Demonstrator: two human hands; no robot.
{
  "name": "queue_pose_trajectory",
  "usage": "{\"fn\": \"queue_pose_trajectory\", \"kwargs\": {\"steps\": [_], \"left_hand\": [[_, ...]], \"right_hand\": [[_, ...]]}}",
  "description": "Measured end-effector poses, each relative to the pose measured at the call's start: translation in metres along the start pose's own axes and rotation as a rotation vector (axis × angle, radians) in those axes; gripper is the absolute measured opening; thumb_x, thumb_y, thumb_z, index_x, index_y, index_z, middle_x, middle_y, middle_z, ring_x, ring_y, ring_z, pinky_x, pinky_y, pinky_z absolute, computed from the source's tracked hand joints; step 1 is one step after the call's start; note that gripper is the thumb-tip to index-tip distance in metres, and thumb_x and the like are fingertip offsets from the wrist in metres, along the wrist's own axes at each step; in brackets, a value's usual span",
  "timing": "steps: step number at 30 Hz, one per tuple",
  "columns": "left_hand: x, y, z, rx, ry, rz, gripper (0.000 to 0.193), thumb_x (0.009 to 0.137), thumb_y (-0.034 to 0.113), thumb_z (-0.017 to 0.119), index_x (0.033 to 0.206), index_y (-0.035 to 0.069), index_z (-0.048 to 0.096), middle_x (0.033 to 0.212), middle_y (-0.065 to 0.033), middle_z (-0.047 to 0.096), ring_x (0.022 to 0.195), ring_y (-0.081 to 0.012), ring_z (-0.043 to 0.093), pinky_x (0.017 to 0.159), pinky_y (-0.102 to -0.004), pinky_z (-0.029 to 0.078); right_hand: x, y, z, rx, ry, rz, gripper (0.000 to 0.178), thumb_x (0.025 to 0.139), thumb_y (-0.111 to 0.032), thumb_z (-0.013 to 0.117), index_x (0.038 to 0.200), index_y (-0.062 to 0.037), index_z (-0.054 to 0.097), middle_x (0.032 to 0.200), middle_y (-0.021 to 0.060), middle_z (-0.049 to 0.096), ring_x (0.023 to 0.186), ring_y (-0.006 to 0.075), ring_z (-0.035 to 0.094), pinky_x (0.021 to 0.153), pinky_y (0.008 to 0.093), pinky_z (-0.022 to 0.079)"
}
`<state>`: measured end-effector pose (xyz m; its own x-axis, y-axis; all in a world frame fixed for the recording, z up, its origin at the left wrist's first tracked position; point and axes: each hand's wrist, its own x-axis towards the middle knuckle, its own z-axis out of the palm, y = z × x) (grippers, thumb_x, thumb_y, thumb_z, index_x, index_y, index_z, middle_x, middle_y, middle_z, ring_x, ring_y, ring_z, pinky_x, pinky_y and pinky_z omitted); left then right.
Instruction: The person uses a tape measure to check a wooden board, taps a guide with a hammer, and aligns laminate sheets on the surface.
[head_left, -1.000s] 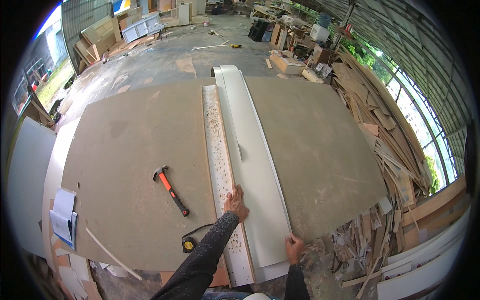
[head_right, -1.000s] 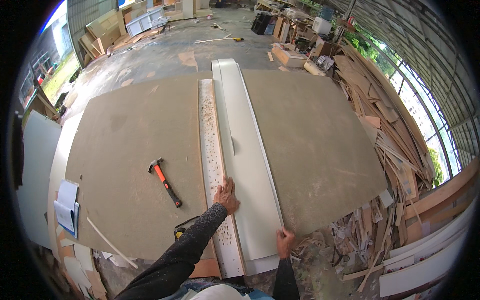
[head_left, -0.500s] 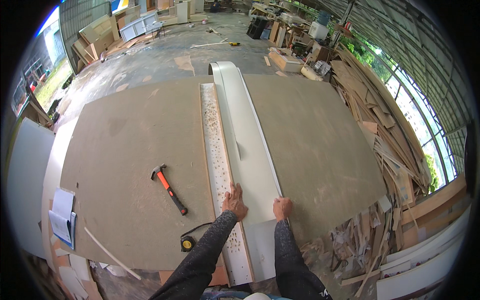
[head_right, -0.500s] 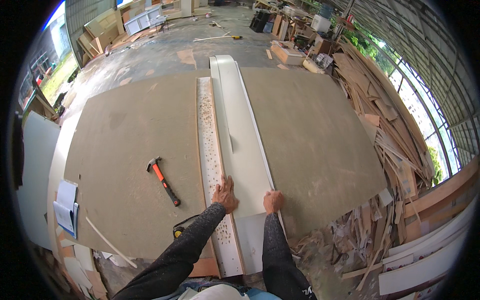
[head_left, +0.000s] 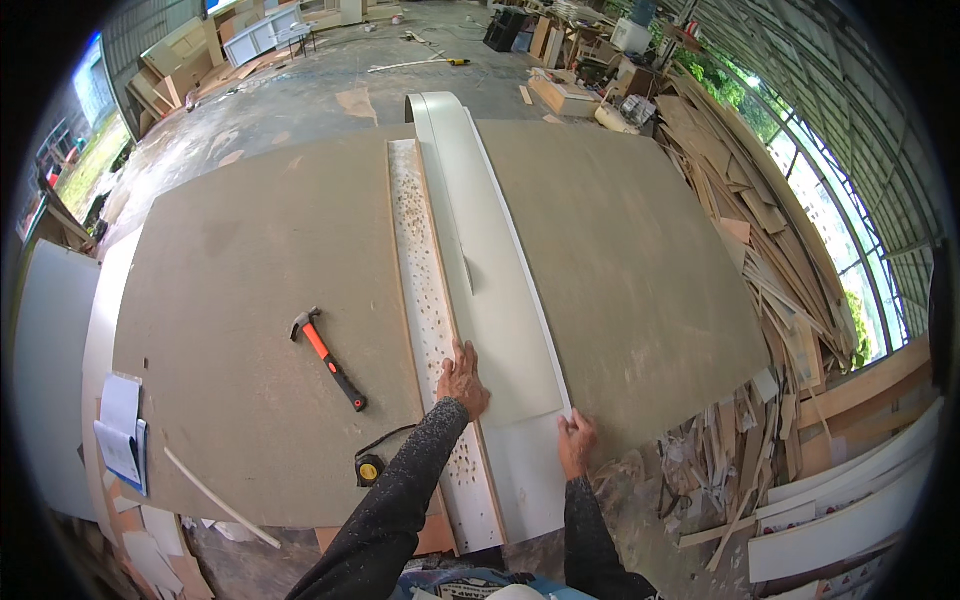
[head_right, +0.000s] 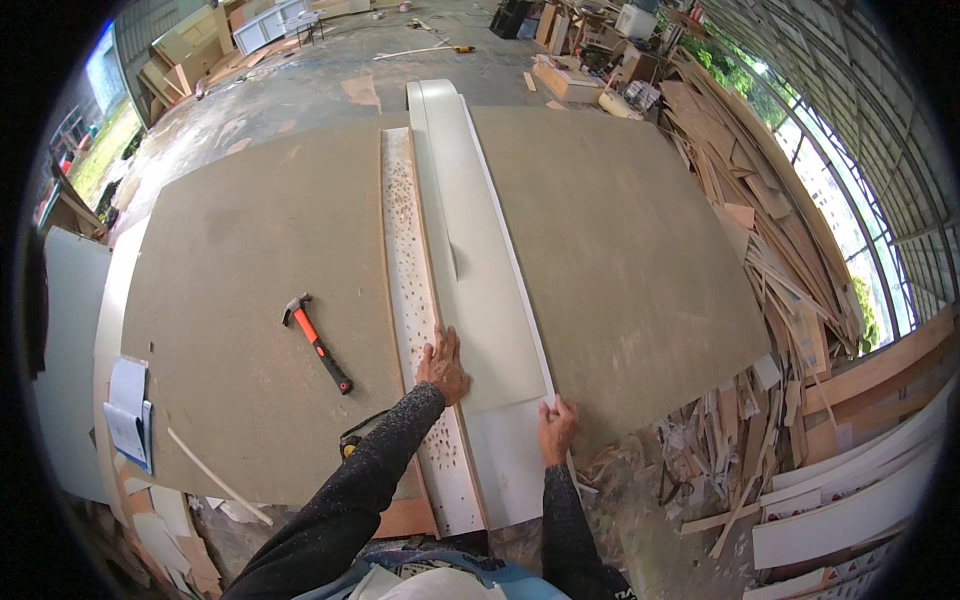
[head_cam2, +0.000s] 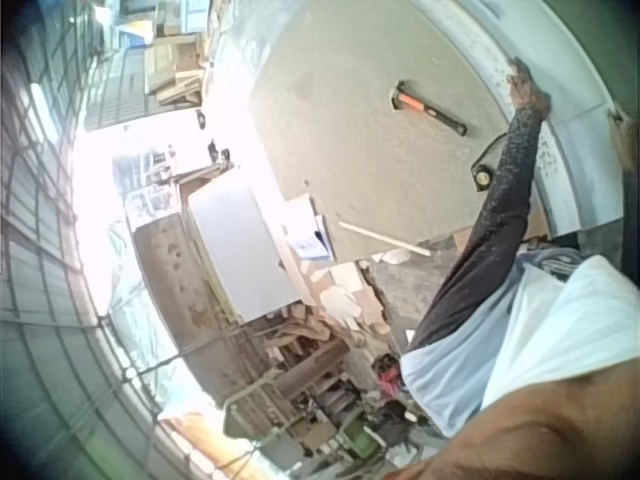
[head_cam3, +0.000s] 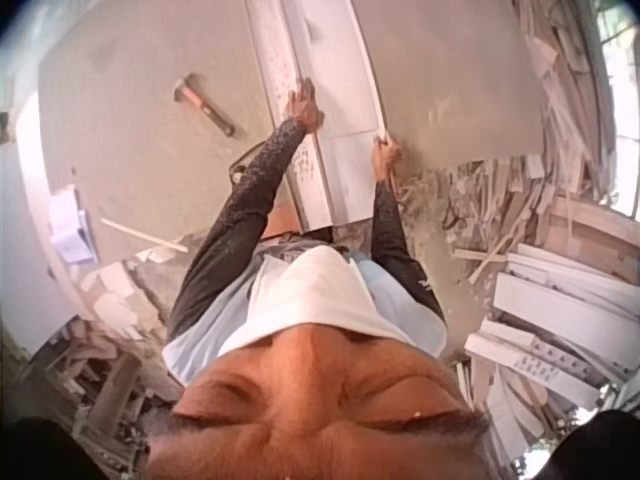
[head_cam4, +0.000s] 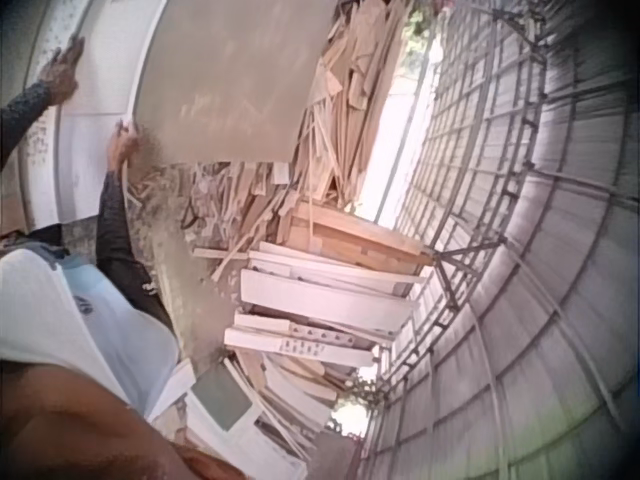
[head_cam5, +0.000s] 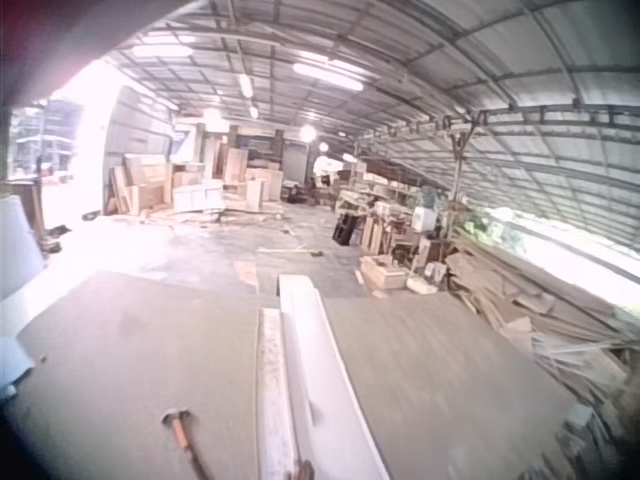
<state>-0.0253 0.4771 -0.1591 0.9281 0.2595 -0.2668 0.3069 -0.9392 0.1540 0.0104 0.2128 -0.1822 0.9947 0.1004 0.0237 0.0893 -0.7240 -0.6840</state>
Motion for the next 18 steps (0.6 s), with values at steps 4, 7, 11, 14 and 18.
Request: {"fn": "queue_pose_trajectory", "kwargs": {"steps": [4, 7, 11, 14, 18], "left_hand": [[-0.001, 0.003, -0.008, -0.044, -0.027, 0.007, 0.091, 0.084, 0.042, 0.054, 0.149, -0.006, 0.012, 0.158, -0.0190, 0.005, 0.146, -0.0367, -0.003, 0.116, -0.0496, 0.018], [-0.001, 0.005, -0.004, -0.042, -0.001, 0.007, 0.091, 0.083, 0.042, 0.055, 0.148, -0.007, 0.015, 0.158, -0.0200, 0.006, 0.146, -0.0361, -0.002, 0.113, -0.0461, 0.021], [-0.003, 0.004, -0.012, -0.038, 0.004, -0.008, 0.092, 0.081, 0.043, 0.057, 0.147, -0.009, 0.019, 0.158, -0.0214, 0.007, 0.146, -0.0344, 0.000, 0.109, -0.0401, 0.025], [-0.001, 0.008, -0.009, -0.032, 0.007, -0.012, 0.091, 0.083, 0.045, 0.056, 0.147, -0.008, 0.019, 0.158, -0.0214, 0.007, 0.146, -0.0349, -0.001, 0.111, -0.0411, 0.023], [-0.003, 0.006, -0.008, -0.008, 0.017, -0.008, 0.090, 0.084, 0.046, 0.054, 0.148, -0.007, 0.019, 0.158, -0.0211, 0.006, 0.146, -0.0359, -0.002, 0.113, -0.0410, 0.021]], "right_hand": [[0.016, -0.012, 0.028, -0.160, 0.041, -0.015, 0.049, 0.078, -0.030, 0.075, 0.110, 0.0042, 0.062, 0.098, 0.0169, 0.059, 0.095, 0.0318, 0.057, 0.082, 0.0421, 0.047], [0.022, -0.019, 0.038, -0.238, 0.081, 0.112, 0.051, 0.076, -0.039, 0.076, 0.104, 0.0013, 0.062, 0.103, 0.0162, 0.059, 0.100, 0.0335, 0.056, 0.085, 0.0434, 0.047], [0.043, -0.030, 0.026, -0.258, -0.047, 0.317, 0.052, 0.074, -0.043, 0.077, 0.098, -0.0007, 0.062, 0.104, 0.0163, 0.060, 0.102, 0.0316, 0.057, 0.084, 0.0419, 0.047], [0.058, -0.024, 0.016, -0.245, -0.177, 0.394, 0.055, 0.074, -0.050, 0.074, 0.102, -0.0041, 0.062, 0.109, 0.0150, 0.062, 0.104, 0.0313, 0.059, 0.087, 0.0465, 0.048], [0.055, -0.033, 0.013, -0.025, -0.140, 0.460, 0.052, 0.076, -0.032, 0.078, 0.104, 0.0066, 0.057, 0.096, 0.0178, 0.062, 0.082, 0.0276, 0.064, 0.074, 0.0369, 0.054]]}}
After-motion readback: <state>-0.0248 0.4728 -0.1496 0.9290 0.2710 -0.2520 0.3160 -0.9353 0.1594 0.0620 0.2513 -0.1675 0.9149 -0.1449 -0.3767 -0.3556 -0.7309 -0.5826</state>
